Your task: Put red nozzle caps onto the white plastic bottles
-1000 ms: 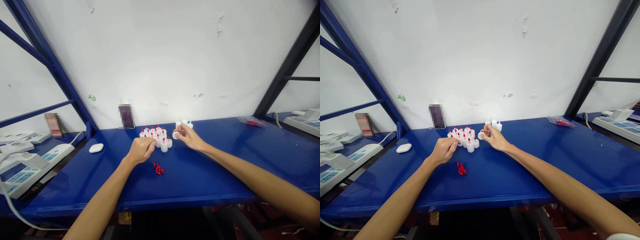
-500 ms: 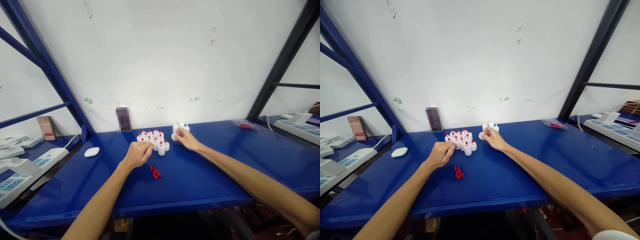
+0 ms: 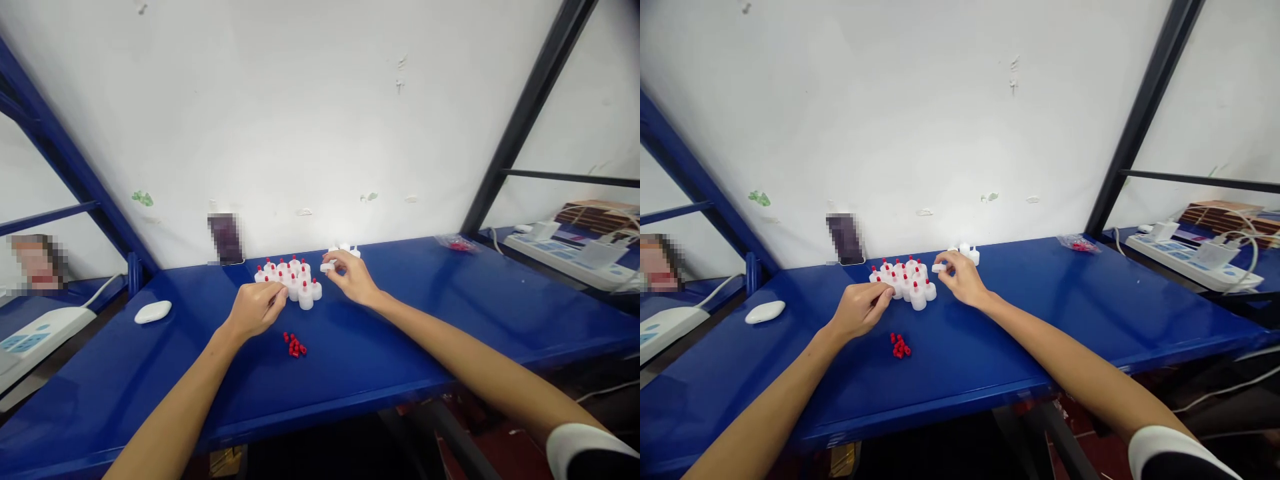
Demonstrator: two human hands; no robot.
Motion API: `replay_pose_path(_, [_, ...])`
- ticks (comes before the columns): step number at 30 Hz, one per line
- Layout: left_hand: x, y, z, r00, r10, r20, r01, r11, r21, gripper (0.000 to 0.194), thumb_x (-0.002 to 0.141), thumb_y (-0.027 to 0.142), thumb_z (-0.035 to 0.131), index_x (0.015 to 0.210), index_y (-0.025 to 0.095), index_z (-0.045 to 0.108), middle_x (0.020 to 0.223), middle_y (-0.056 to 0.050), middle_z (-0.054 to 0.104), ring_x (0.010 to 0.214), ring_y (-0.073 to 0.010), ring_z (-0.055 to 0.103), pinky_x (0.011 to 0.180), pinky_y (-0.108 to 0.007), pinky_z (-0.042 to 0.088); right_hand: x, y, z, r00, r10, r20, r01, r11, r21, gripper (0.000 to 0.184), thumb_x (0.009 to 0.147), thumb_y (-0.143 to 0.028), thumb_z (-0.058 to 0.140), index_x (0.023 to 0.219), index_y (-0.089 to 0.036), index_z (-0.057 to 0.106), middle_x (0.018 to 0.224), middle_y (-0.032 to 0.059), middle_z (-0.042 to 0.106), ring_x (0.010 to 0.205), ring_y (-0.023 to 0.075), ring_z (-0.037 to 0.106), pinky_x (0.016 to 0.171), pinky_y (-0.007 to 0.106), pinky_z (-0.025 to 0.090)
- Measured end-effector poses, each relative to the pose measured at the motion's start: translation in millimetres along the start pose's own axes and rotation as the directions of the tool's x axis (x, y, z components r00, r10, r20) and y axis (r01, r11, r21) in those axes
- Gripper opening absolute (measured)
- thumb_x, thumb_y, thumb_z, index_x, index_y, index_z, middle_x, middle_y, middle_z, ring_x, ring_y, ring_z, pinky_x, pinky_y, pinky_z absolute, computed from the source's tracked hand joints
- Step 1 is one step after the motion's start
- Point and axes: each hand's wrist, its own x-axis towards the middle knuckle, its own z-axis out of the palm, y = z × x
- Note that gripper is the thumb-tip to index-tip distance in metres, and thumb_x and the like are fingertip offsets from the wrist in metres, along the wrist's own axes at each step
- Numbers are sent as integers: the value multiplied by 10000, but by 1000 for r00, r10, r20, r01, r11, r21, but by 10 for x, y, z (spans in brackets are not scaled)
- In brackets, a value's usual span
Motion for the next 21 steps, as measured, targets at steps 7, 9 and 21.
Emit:
replay_pose_path(7, [-1,24,54,999,-22,35,22,1000,-12,353,960,208,417,619,160,491,538,22,465,486,-90,379,545,-242,293,-130,-103,10,942,-253,219,293,941,-172,330,922,-190,508,1224,-202,639,1244,106,637,1147,226,613,995,418,500])
replay_pose_path(9, [-10,11,52,998,-39,39,39,999,-7,353,961,210,413,618,159,481,534,24,455,481,-89,364,543,-243,282,-152,-98,-9,920,-247,303,312,931,-190,320,955,-200,472,1224,-199,645,1260,112,629,1148,224,617,994,416,507])
replay_pose_path(21, [56,62,-50,849,-223,478,259,966,-10,355,880,283,490,560,160,398,495,33,418,478,-88,332,544,-264,217,-176,-92,-61,890,-164,426,318,892,-321,325,954,-252,477,1233,-202,635,1288,121,588,1175,249,590,1001,432,503])
